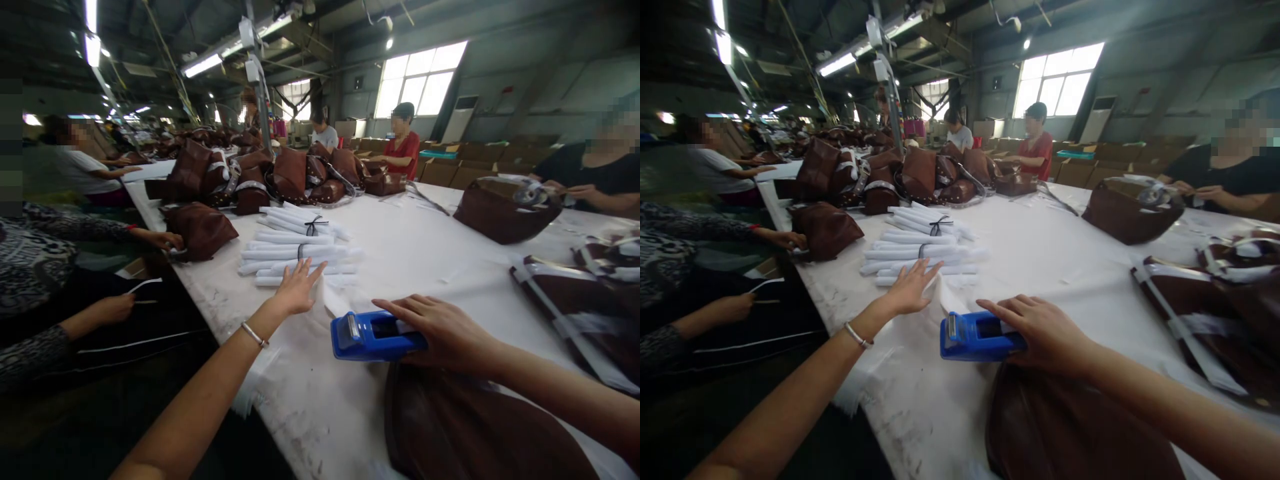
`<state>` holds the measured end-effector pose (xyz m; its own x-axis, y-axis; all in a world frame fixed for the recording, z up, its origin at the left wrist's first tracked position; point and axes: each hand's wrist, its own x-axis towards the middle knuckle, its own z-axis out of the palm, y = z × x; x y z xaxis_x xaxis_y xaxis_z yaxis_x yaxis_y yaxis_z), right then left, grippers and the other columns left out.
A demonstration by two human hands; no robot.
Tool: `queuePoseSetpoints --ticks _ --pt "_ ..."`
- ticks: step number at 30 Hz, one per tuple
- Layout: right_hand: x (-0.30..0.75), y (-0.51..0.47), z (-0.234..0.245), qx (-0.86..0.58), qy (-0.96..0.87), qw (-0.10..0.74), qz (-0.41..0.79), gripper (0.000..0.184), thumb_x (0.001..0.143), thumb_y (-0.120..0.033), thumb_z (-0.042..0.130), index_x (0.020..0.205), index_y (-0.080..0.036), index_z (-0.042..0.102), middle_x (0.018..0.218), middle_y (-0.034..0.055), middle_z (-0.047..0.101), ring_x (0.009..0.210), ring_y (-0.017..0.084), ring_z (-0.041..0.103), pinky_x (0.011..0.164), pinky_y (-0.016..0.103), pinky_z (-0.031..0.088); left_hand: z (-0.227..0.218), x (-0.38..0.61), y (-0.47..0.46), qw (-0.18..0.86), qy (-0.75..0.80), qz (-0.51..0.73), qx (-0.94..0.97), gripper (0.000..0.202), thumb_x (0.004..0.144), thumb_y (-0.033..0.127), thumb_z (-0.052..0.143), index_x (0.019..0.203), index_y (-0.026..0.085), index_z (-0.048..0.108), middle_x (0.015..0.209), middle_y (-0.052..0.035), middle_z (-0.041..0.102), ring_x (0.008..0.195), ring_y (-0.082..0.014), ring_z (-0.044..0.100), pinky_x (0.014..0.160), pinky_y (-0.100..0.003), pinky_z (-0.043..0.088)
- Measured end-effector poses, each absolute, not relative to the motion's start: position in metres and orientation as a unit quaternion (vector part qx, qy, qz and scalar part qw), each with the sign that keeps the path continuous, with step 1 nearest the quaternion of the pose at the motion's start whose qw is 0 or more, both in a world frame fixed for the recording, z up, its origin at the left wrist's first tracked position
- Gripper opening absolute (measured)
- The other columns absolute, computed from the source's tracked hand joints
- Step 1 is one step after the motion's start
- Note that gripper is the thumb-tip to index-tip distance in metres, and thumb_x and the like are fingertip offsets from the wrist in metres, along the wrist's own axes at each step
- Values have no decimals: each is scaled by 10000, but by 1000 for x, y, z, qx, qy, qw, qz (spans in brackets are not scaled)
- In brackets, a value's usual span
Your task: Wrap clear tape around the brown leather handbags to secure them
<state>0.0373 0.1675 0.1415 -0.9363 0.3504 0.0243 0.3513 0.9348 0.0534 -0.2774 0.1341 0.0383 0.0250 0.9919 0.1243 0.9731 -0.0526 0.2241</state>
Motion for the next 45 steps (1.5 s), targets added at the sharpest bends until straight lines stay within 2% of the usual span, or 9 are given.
queuePoseSetpoints --ticks 3,8,12,17,22,26,30,39,45 --pt "36 166 140 -170 -984 28 -45 886 818 -407 724 1564 -322 252 1273 90 634 1030 275 623 839 393 496 38 -266 134 -31 511 115 851 929 751 192 749 1524 395 275 1650 -80 201 1523 -348 115 1186 -640 71" --pt "38 160 144 -155 -986 41 -54 895 801 -389 744 1559 -326 272 1280 84 636 1048 280 621 859 412 509 17 -254 174 76 439 82 892 542 852 189 650 1339 410 556 1432 -48 558 1215 -250 592 1029 -398 448" --pt "41 155 141 -155 -986 32 -55 870 812 -389 735 1554 -335 282 1306 82 621 1071 285 613 875 418 505 24 -248 217 137 485 88 859 283 790 119 662 1017 263 751 1087 -47 727 944 -216 687 865 -279 513" --pt "31 155 140 -133 -990 19 -46 886 794 -360 752 1551 -339 291 1287 68 632 1040 266 625 849 396 505 59 -220 275 145 555 195 796 400 848 60 516 1220 81 661 1283 -173 650 1223 -267 587 1068 -350 430" --pt "11 155 144 -96 -995 -6 -35 927 767 -351 772 1555 -318 284 1292 85 630 1065 276 611 874 393 481 86 -226 293 211 539 256 774 885 750 215 770 1502 54 331 1527 -204 423 1317 -266 515 1065 -317 435" --pt "-8 159 142 -42 -998 -35 -22 938 757 -313 768 1557 -324 279 1295 89 621 1079 280 591 898 391 449 87 -269 246 249 537 282 755 503 850 215 648 1332 94 570 1212 -104 705 1016 -168 676 881 -242 509" --pt "-30 160 121 36 -998 -59 8 927 758 -342 765 1553 -307 289 1236 88 634 1065 282 586 914 405 425 74 -316 161 236 593 295 711 237 860 311 630 965 122 724 866 -48 742 807 -167 670 743 -244 494" --pt "-62 157 76 81 -994 -52 45 970 742 -379 777 1564 -279 272 1220 108 629 1063 302 577 980 461 403 4 -338 23 225 724 237 607 430 625 443 838 968 211 719 926 -35 696 818 -215 618 716 -287 427" --pt "-53 146 97 33 -994 -54 88 1006 749 -261 780 1579 -294 212 1420 127 532 1313 315 480 1167 563 233 -28 -341 23 275 713 294 574 253 803 401 632 863 190 760 841 -29 753 805 -206 667 731 -278 453"
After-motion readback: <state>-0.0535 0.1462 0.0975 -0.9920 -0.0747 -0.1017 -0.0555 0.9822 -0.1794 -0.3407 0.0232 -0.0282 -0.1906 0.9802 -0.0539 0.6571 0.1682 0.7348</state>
